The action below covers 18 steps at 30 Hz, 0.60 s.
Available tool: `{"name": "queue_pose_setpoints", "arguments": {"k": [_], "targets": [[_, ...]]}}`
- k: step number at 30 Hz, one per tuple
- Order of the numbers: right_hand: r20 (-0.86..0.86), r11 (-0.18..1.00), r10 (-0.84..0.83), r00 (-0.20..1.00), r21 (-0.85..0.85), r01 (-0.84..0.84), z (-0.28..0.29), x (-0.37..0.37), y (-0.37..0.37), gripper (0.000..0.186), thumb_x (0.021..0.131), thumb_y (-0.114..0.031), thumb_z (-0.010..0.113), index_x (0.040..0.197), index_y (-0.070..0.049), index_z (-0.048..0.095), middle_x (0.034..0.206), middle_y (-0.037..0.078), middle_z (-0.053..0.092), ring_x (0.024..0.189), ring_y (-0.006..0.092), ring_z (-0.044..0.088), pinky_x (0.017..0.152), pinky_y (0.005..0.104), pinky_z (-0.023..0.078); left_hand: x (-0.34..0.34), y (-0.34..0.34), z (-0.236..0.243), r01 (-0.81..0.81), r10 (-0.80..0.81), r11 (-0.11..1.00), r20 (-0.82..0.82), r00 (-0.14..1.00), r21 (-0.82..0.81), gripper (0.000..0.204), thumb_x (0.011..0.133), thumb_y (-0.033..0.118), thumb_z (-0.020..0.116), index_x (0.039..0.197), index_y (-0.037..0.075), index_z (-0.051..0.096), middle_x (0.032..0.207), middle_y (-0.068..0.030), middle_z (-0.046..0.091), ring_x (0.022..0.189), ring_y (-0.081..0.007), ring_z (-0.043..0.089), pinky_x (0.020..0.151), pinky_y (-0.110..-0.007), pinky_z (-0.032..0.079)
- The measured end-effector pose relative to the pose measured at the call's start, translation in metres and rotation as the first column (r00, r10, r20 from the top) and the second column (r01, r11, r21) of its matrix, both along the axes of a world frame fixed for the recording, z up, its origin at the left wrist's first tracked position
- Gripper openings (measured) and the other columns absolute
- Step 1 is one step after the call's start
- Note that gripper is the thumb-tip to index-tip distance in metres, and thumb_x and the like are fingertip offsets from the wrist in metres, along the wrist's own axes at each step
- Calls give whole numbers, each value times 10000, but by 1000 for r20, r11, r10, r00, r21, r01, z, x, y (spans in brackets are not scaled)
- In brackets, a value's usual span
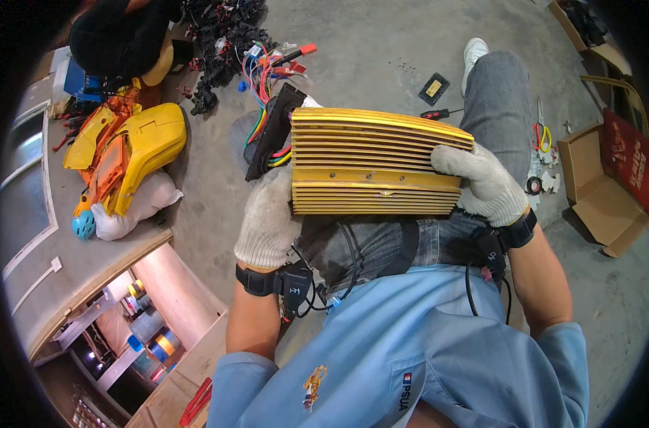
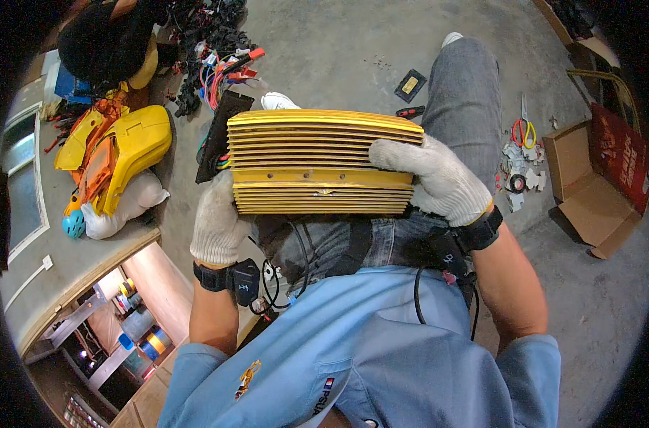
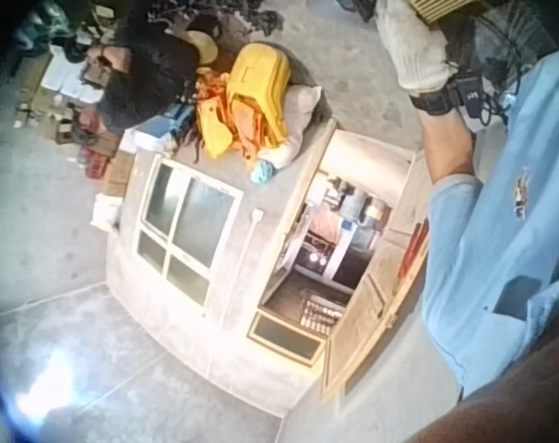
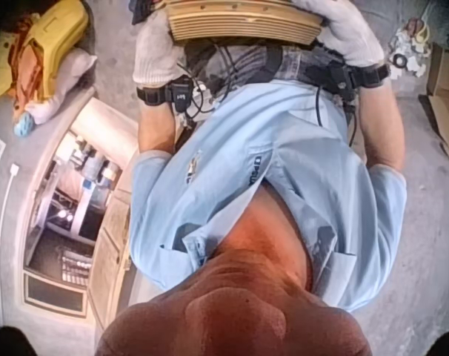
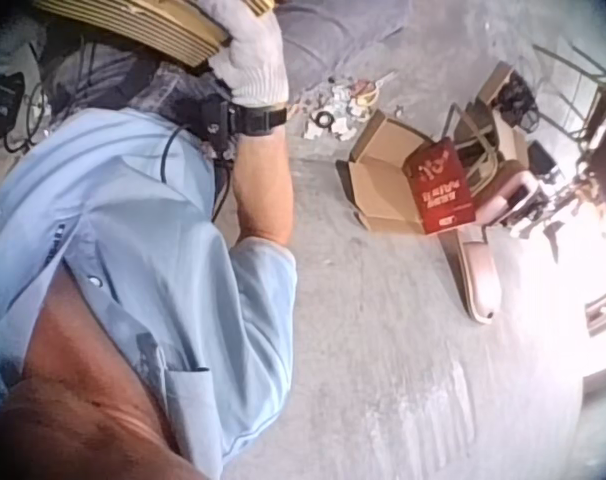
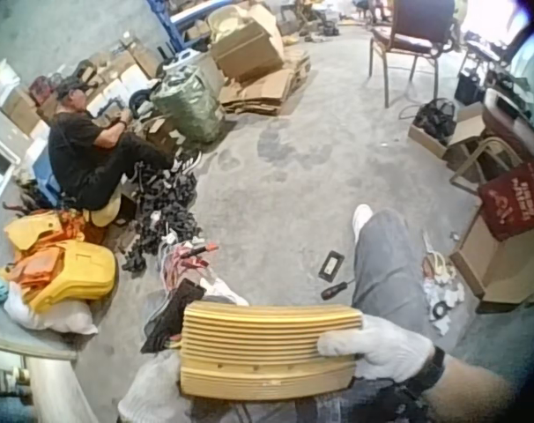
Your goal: Disassembling and inspecting a motorcycle electronic speed controller.
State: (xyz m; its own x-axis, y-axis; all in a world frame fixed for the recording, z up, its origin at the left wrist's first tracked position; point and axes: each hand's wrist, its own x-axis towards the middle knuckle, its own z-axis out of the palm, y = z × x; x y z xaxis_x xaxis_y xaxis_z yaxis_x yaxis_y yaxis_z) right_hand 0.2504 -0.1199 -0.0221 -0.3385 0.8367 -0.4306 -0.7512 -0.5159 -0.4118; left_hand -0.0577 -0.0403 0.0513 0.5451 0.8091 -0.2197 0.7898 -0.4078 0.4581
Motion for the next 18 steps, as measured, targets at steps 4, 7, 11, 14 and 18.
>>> {"name": "queue_pose_setpoints", "arguments": {"k": [4, 7, 11, 14, 18], "targets": [[-91, 999, -40, 995, -7, 40, -4, -1, -2, 497, 1004, -141, 679, 1451, 34, 550, 1355, 140, 682, 1181, 234, 687, 1038, 407, 561, -4, 1, -5, -16, 16, 1000, 47, 999, -5, 496, 780, -32, 747, 1263, 65, 685, 1151, -209, 721, 1101, -442, 661, 938, -484, 547], [-79, 999, -54, 995, 5, 54, -12, -2, -6, 501, 999, -144, 682, 1446, 37, 547, 1348, 141, 684, 1179, 237, 688, 1038, 416, 561, -6, 3, -5, -20, 21, 999, 41, 999, -27, 488, 780, -36, 744, 1255, 63, 686, 1151, -207, 721, 1112, -438, 661, 951, -479, 547], [-125, 997, -82, 989, -22, 80, -20, -1, -10, 499, 988, -126, 678, 1441, 37, 547, 1345, 150, 683, 1179, 247, 688, 1037, 428, 563, -9, 3, -8, -29, 30, 999, 29, 999, -41, 472, 780, -42, 744, 1238, 56, 689, 1154, -206, 720, 1126, -433, 659, 965, -473, 546], [-176, 998, -68, 982, -9, 67, -8, -5, -6, 497, 972, -93, 673, 1436, 36, 549, 1338, 155, 681, 1177, 260, 688, 1040, 432, 562, -8, 3, -6, -64, 66, 996, 24, 998, -67, 470, 775, -51, 736, 1230, 56, 691, 1155, -201, 722, 1126, -430, 660, 965, -472, 546], [-127, 996, -84, 988, -55, 77, -8, -2, -7, 481, 960, -68, 669, 1415, 42, 558, 1322, 154, 683, 1168, 273, 692, 1028, 441, 571, 3, 8, -3, -38, 47, 996, 105, 993, -86, 462, 781, -46, 730, 1231, 51, 691, 1158, -190, 728, 1123, -426, 662, 956, -470, 548]]}}
